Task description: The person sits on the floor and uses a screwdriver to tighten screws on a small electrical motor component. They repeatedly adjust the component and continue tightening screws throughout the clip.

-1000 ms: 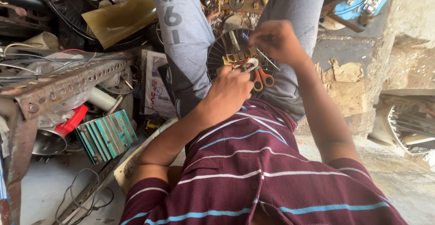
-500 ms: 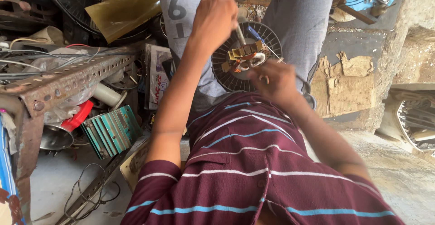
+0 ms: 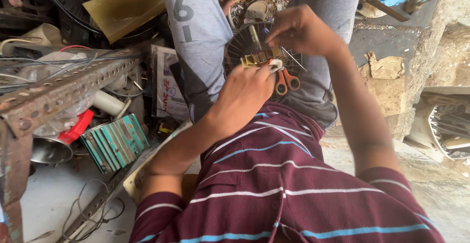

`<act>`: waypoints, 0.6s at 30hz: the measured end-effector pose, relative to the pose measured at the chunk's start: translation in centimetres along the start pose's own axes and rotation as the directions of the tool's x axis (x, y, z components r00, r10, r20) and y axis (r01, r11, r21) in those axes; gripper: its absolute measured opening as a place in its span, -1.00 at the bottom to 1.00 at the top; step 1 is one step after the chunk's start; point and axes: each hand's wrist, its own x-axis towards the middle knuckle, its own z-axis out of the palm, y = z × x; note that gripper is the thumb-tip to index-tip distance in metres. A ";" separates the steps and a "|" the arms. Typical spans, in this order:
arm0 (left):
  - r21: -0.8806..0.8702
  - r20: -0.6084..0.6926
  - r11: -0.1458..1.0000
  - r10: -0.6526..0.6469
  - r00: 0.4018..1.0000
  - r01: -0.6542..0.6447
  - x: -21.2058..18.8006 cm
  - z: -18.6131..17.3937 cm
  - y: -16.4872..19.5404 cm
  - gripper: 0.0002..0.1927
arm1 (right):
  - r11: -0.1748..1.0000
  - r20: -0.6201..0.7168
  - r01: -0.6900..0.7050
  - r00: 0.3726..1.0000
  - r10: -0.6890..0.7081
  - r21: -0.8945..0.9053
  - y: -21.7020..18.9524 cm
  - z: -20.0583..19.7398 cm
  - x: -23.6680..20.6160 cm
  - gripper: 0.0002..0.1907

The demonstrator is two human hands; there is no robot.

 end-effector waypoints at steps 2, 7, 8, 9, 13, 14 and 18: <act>-0.042 0.090 0.999 -0.018 0.996 0.022 -1.5 -0.2 0.5 -0.89 | 0.923 -0.372 0.024 0.911 -0.179 -0.385 -2.3 2.6 -1.7 -0.83; -0.060 0.124 0.998 0.009 0.992 -0.002 -2.0 -2.0 -1.6 -0.81 | 0.818 -0.422 0.038 0.843 -0.335 -0.574 -5.6 9.6 -5.6 -0.73; -0.045 0.017 0.998 -0.046 0.999 0.047 -1.8 -2.3 -2.5 -0.82 | 0.836 -0.441 -0.010 0.853 -0.280 -0.549 -5.9 10.5 -6.1 -0.72; -0.034 -0.096 0.995 -0.095 0.991 0.092 -1.2 -2.3 -3.6 -0.82 | 0.847 -0.460 -0.060 0.859 -0.226 -0.528 -6.1 11.2 -6.4 -0.71; -0.038 -0.287 0.999 -0.027 0.958 0.016 3.3 0.3 -9.4 -0.83 | 0.878 -0.431 -0.102 0.893 -0.127 -0.469 -7.0 11.3 -6.7 -0.66; -0.099 -0.168 0.991 -0.106 0.980 0.091 4.8 1.4 -10.8 -0.85 | 0.898 -0.444 -0.125 0.892 -0.084 -0.421 -7.1 10.9 -6.5 -0.73; -0.133 -0.137 0.981 -0.158 0.978 0.140 9.0 4.4 -13.3 -0.84 | 0.966 -0.591 -0.239 0.795 0.135 -0.102 -5.1 6.9 -3.7 -0.86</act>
